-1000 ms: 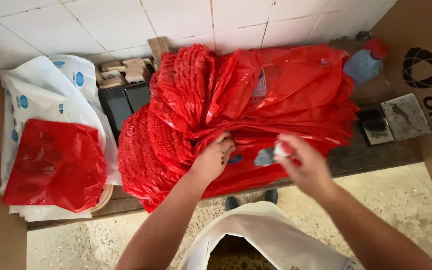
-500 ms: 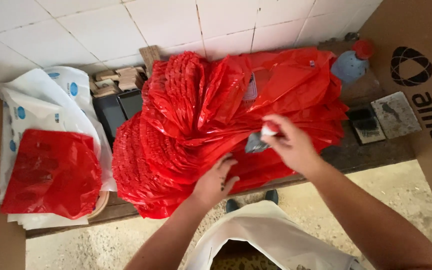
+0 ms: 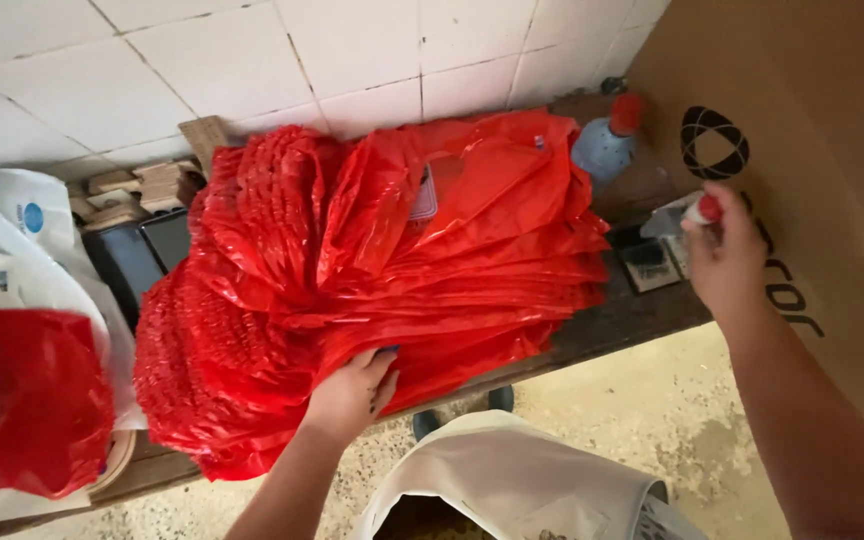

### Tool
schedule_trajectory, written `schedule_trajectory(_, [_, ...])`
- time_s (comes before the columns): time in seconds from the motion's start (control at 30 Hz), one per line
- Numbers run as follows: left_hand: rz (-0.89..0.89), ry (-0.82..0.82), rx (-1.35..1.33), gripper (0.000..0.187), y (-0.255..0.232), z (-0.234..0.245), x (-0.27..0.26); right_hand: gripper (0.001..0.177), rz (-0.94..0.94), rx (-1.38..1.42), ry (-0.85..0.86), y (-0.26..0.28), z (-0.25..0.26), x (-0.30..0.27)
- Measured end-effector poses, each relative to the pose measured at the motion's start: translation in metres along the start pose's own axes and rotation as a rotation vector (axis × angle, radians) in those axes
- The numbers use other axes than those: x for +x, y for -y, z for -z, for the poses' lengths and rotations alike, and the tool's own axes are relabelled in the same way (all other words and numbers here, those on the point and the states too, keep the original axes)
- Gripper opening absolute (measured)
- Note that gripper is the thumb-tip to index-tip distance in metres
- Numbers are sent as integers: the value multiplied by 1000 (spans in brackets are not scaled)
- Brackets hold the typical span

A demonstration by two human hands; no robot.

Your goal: Using a hand stamp to mark a large stack of red plastic bags on a workbench.

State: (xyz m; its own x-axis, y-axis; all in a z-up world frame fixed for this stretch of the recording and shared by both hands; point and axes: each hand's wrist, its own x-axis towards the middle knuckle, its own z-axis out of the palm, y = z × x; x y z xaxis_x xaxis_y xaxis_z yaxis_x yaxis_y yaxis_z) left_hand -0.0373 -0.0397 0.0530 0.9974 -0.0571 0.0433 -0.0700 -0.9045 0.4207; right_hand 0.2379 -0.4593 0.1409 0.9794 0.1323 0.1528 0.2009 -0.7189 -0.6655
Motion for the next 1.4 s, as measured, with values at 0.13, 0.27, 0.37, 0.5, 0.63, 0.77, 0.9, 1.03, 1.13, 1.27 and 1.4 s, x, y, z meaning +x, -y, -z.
schedule_trajectory(0.13, [135, 225, -17, 50, 11, -9, -6, 47, -55, -29, 140, -8, -7, 6])
schedule_trajectory(0.27, [173, -83, -109, 14, -17, 12, 4, 42, 253, -13, 48, -51, -31, 12])
schedule_trajectory(0.37, [260, -106, -198, 10, -30, 27, 10, 44, 235, -27, 96, -47, -24, 22])
schedule_trajectory(0.5, [335, -158, -51, 9, -24, 14, 6, 42, 266, -32, 69, -48, -30, 17])
schedule_trajectory(0.63, [368, -195, -70, 14, -31, 11, 14, 48, 278, -4, 131, -59, -33, 33])
schedule_trajectory(0.77, [362, -182, -154, 27, -27, 7, 16, 47, 64, 164, 58, 11, -22, 12])
schedule_trajectory(0.9, [206, -142, -195, 53, -22, 12, 13, 53, -337, 151, 223, 143, -24, -46])
schedule_trajectory(1.03, [238, -30, 66, 72, -4, -5, 16, 57, 233, 528, 437, 105, -114, -99])
schedule_trajectory(1.13, [133, -104, 366, 82, -2, 10, 21, 45, 625, 286, 366, 122, -153, -108])
schedule_trajectory(1.27, [85, 154, -11, 71, -4, 53, 24, 45, 741, 139, 203, 137, -178, -116])
schedule_trajectory(1.4, [59, 297, -243, 47, 5, 71, 24, 43, 813, 51, 142, 131, -199, -122])
